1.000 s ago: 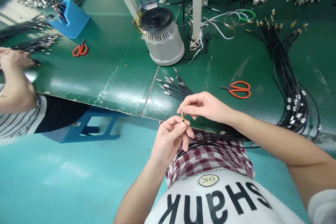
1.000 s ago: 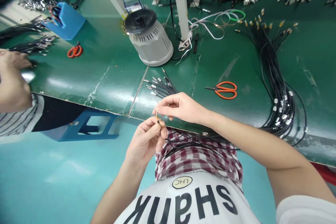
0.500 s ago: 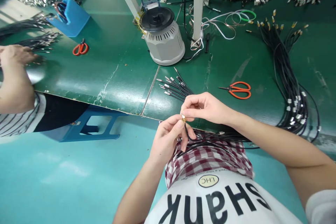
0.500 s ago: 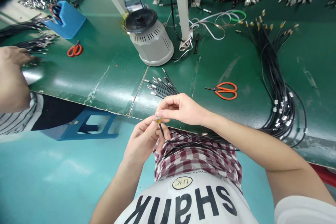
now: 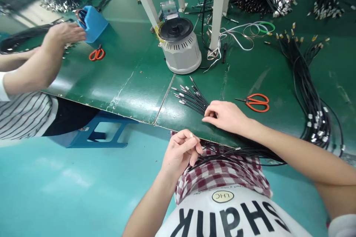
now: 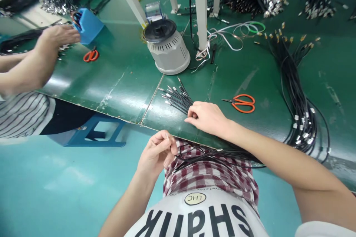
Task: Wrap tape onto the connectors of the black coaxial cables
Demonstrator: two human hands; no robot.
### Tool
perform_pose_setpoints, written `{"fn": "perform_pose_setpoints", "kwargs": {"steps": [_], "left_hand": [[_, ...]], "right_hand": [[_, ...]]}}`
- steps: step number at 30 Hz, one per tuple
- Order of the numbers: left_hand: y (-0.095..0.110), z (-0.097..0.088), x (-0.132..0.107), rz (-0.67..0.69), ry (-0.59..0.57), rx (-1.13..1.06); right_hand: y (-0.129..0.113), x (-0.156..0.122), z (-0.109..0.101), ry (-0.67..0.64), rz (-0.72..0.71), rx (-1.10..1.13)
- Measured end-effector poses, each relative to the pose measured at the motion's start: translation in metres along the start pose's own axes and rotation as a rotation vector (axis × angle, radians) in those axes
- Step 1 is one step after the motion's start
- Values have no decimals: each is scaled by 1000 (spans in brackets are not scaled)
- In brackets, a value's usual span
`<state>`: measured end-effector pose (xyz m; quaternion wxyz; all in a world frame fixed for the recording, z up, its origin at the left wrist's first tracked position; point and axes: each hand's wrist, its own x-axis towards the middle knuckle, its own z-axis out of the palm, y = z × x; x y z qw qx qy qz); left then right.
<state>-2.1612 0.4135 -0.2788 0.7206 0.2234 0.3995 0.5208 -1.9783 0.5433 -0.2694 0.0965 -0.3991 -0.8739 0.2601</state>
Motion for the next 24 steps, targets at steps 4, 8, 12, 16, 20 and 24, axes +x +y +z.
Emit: {"fn": "perform_pose_setpoints", "kwargs": {"steps": [4, 8, 12, 16, 20, 24], "left_hand": [[-8, -5, -6, 95, 232, 107], [-22, -27, -14, 87, 390, 444], [-23, -52, -22, 45, 489, 733], [-5, -48, -23, 225, 608, 905], [2, -28, 1, 244, 437, 838], [1, -22, 31, 174, 338, 714]], "right_hand": [[-13, 3, 17, -61, 20, -388], [-22, 4, 24, -72, 23, -423], [-24, 0, 27, -74, 33, -427], [-25, -1, 32, -59, 75, -409], [-21, 4, 30, -10, 128, -372], [-22, 0, 22, 37, 132, -299]]}}
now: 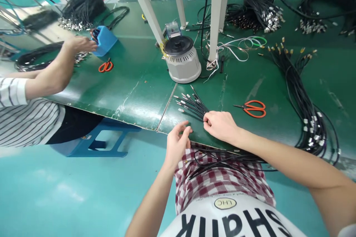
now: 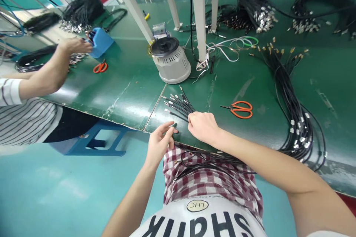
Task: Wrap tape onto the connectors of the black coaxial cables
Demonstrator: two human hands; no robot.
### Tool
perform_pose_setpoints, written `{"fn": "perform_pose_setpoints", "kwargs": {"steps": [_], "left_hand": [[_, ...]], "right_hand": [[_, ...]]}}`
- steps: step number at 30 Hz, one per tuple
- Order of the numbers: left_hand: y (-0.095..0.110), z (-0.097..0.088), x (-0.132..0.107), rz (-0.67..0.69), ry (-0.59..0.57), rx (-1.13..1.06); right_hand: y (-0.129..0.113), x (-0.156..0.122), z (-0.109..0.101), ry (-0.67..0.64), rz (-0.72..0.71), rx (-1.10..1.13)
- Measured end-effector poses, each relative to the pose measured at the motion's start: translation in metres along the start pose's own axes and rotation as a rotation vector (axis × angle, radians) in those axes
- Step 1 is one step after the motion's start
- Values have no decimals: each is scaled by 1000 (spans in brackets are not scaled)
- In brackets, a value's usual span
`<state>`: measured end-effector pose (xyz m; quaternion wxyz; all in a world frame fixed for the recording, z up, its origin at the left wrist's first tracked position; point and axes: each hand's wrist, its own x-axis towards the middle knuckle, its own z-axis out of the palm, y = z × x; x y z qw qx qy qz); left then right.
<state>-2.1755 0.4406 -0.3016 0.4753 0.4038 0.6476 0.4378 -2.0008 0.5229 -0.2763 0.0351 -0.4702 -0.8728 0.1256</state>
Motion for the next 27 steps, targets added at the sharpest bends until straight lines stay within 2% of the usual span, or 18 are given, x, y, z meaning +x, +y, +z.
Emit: {"fn": "perform_pose_setpoints", "kwargs": {"steps": [3, 5, 8, 13, 16, 18, 22, 25, 27], "left_hand": [[6, 4, 11, -9, -43, -269], [15, 5, 13, 36, -25, -454], [30, 3, 7, 76, -65, -565], [48, -4, -16, 16, -309, -538], [53, -3, -25, -23, -383, -484], [54, 0, -27, -49, -396, -453], [53, 5, -27, -66, -388, -426], [49, 6, -25, -76, -345, -437], [45, 4, -20, -86, -322, -458]], "right_hand": [[-4, -10, -6, 25, -20, 62], [-5, -16, -8, 18, -77, 166], [6, -19, -10, -60, -154, 409], [27, -8, -22, -89, -56, 778], [17, 1, -37, -122, -48, 1126], [5, 6, -45, -158, -66, 1275], [-10, 10, -49, -200, -108, 1342], [-9, 16, -49, -256, -172, 1304], [-4, 32, -50, -312, -207, 1271]]}}
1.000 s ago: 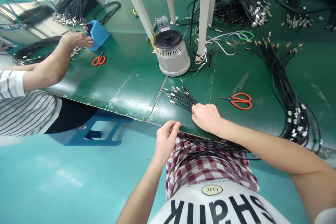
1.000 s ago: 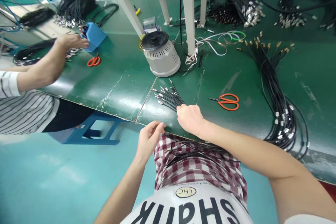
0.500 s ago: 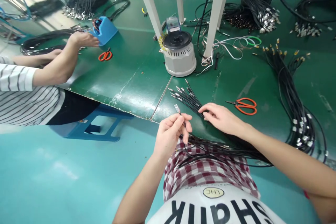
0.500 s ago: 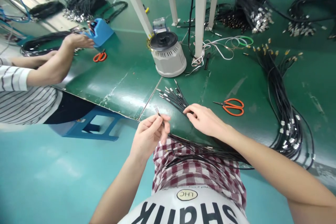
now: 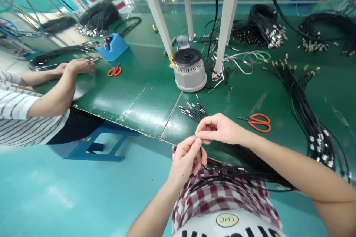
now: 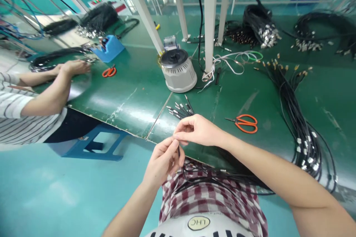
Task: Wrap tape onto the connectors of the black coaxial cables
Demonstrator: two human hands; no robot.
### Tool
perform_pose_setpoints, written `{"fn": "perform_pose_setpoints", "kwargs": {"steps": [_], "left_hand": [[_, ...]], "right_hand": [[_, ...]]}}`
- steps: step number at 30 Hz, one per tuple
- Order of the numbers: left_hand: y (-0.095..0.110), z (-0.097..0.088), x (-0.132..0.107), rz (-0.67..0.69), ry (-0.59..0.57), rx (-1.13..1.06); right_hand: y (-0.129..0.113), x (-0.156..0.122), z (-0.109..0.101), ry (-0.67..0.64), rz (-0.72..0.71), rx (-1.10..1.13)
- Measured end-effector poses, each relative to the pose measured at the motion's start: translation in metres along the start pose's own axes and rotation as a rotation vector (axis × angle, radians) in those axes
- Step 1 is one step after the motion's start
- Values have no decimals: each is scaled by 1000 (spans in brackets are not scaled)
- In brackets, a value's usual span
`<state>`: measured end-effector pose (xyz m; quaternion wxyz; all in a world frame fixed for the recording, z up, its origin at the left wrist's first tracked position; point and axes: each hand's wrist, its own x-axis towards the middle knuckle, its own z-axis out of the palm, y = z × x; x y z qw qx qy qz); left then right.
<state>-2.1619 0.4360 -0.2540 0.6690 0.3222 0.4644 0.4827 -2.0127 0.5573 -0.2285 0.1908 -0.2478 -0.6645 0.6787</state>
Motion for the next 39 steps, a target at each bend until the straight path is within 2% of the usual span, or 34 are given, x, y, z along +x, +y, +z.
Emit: {"fn": "perform_pose_setpoints", "kwargs": {"steps": [2, 4, 6, 10, 12, 15, 20, 25, 28, 31, 33, 36, 39], "left_hand": [[-4, -7, 7, 3, 20, -41], [-9, -16, 16, 11, 60, -110], [-14, -25, 26, 15, 105, -175], [-20, -39, 37, 12, 124, -213], [-20, -43, 38, 11, 112, -212], [-19, -45, 38, 3, 95, -224], [-18, -47, 37, -3, 70, -252], [-18, -49, 38, -11, 71, -258], [-17, -49, 37, -12, 67, -254], [-16, -48, 36, -10, 74, -250], [-17, -46, 36, -5, 81, -242], [-17, -43, 35, 2, 87, -220], [-14, -39, 32, 3, 100, -200]], "right_hand": [[-4, 26, -16, 89, 28, 37], [-11, 62, -34, 319, 48, 139], [-20, 103, -48, 472, 57, 229], [-36, 175, -50, 530, 131, 370], [-41, 198, -43, 527, 176, 430], [-44, 217, -34, 524, 214, 474], [-43, 225, -28, 524, 189, 425], [-52, 212, -25, 443, 84, 226], [-66, 202, -43, 500, -33, 40], [-75, 192, -70, 640, -142, -428], [-76, 188, -83, 676, -167, -695], [-77, 182, -89, 648, -181, -761], [-81, 166, -80, 609, -229, -749]]}}
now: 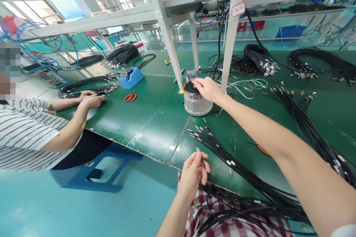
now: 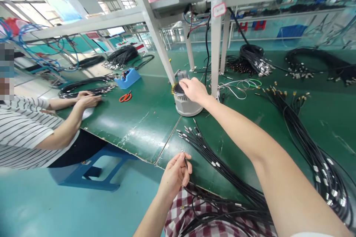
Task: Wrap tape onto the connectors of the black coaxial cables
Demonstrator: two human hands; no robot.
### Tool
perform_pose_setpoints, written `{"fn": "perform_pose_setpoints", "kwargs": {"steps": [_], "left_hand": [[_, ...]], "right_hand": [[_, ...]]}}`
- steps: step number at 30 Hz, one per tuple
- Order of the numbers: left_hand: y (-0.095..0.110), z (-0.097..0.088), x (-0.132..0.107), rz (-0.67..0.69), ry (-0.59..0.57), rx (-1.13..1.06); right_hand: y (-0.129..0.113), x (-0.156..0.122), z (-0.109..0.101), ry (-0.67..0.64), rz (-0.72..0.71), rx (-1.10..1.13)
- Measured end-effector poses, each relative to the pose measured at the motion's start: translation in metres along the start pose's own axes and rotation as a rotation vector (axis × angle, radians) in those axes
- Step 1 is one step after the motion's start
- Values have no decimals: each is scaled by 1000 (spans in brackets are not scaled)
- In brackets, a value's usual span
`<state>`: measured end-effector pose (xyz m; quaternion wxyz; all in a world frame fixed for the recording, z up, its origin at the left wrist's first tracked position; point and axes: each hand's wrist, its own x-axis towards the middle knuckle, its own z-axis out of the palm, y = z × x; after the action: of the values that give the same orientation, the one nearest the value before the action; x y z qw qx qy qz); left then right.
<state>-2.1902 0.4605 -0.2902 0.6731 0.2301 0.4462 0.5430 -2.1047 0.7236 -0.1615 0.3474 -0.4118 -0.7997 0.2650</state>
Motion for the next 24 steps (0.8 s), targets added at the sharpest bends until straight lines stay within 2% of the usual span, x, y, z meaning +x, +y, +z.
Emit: {"fn": "perform_pose_setpoints", "kwargs": {"steps": [1, 3, 6, 7, 9, 12, 15, 19, 24], "left_hand": [[1, 2, -2, 6, 6, 5], [5, 6, -9, 38, 27, 22], [11, 15, -19, 103, 58, 54], [13, 18, -22, 120, 59, 69], [17, 26, -27, 146, 39, 115], [23, 38, -31, 187, 2, 248], [26, 52, -33, 209, -7, 382], [26, 65, -35, 204, 6, 503], [23, 72, -34, 249, 15, 635]], "right_hand": [[-3, -10, -3, -19, -8, 35], [-7, -41, -12, -148, 31, 194], [-7, -101, -27, -545, 207, 556], [-7, -121, -33, -645, 248, 616], [-8, -155, -43, -752, 293, 641], [-12, -185, -55, -832, 339, 632], [-12, -197, -61, -881, 347, 578], [-8, -206, -66, -853, 292, 428], [-8, -217, -69, -804, 245, 365]]}}
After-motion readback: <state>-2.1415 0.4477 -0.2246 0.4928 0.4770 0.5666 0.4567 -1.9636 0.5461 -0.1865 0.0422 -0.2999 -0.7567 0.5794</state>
